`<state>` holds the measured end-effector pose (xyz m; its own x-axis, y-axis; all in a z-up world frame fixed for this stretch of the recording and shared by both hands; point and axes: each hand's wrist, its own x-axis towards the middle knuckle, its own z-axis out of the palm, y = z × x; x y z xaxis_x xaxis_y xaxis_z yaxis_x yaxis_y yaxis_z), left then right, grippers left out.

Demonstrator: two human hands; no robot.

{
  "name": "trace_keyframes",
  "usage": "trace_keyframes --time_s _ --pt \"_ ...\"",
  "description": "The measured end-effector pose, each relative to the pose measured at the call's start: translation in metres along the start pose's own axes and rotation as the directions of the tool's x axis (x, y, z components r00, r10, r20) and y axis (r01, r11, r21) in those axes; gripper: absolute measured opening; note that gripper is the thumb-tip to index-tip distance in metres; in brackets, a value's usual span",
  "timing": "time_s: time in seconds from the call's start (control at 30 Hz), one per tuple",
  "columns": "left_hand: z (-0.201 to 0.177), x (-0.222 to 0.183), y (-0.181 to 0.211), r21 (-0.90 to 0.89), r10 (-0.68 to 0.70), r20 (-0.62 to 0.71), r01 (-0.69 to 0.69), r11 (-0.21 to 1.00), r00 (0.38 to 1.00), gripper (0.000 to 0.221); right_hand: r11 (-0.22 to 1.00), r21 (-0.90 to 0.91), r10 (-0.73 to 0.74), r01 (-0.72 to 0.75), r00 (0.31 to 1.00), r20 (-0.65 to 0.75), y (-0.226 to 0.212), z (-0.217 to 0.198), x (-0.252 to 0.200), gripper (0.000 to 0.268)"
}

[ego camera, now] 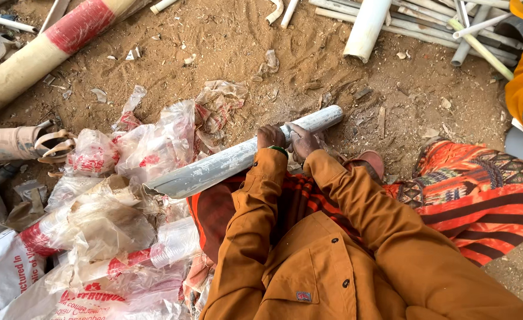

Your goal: The person rubs a white substance onto the exterior of a grey PVC pipe with their hands, covering the length and the open end of the pipe while seated on the ground.

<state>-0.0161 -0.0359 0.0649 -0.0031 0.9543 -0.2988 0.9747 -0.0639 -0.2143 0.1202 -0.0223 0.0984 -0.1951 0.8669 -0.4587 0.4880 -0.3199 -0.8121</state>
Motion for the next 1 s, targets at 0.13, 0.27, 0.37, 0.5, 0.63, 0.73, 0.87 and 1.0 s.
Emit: trace_keyframes --time_s 0.13,0.27,0.37,0.5,0.63,0.73,0.87,1.0 --pt "0.001 0.009 0.003 0.02 -0.054 -0.127 0.057 0.998 0.99 0.025 0.952 0.229 0.222 -0.202 0.973 -0.067 0.012 0.0 0.009 0.039" --pt "0.016 0.011 0.005 0.03 -0.063 -0.171 0.069 0.997 0.983 0.025 0.965 0.209 -0.128 0.157 0.981 -0.148 0.03 0.008 0.023 0.031" --pt "0.022 0.013 0.006 -0.106 0.002 -0.031 -0.005 0.994 1.0 0.029 0.836 -0.142 -0.549 0.531 0.814 -0.189 0.034 0.012 0.026 0.024" --pt "0.029 0.014 0.007 -0.016 -0.052 -0.169 0.05 0.999 0.984 0.022 0.959 0.187 0.237 -0.214 0.965 -0.112 0.025 0.014 0.024 0.039" --pt "0.035 0.018 0.01 0.013 -0.052 -0.196 0.056 0.998 0.979 0.022 0.92 -0.243 -0.37 0.309 0.887 -0.275 0.011 0.015 0.011 0.033" --pt "0.037 0.017 0.007 0.012 -0.026 -0.155 0.028 1.0 0.988 0.028 0.909 -0.412 0.047 -0.065 0.997 -0.054 0.008 0.026 0.006 0.041" --pt "0.027 0.011 0.005 0.038 -0.042 -0.162 0.049 0.998 0.986 0.025 0.998 0.042 0.066 -0.057 0.96 -0.273 0.013 0.033 0.015 0.039" --pt "0.021 0.012 0.006 -0.002 -0.026 -0.076 0.026 1.0 0.997 0.045 0.958 -0.12 -0.285 0.262 0.921 -0.265 0.018 0.031 0.029 0.035"
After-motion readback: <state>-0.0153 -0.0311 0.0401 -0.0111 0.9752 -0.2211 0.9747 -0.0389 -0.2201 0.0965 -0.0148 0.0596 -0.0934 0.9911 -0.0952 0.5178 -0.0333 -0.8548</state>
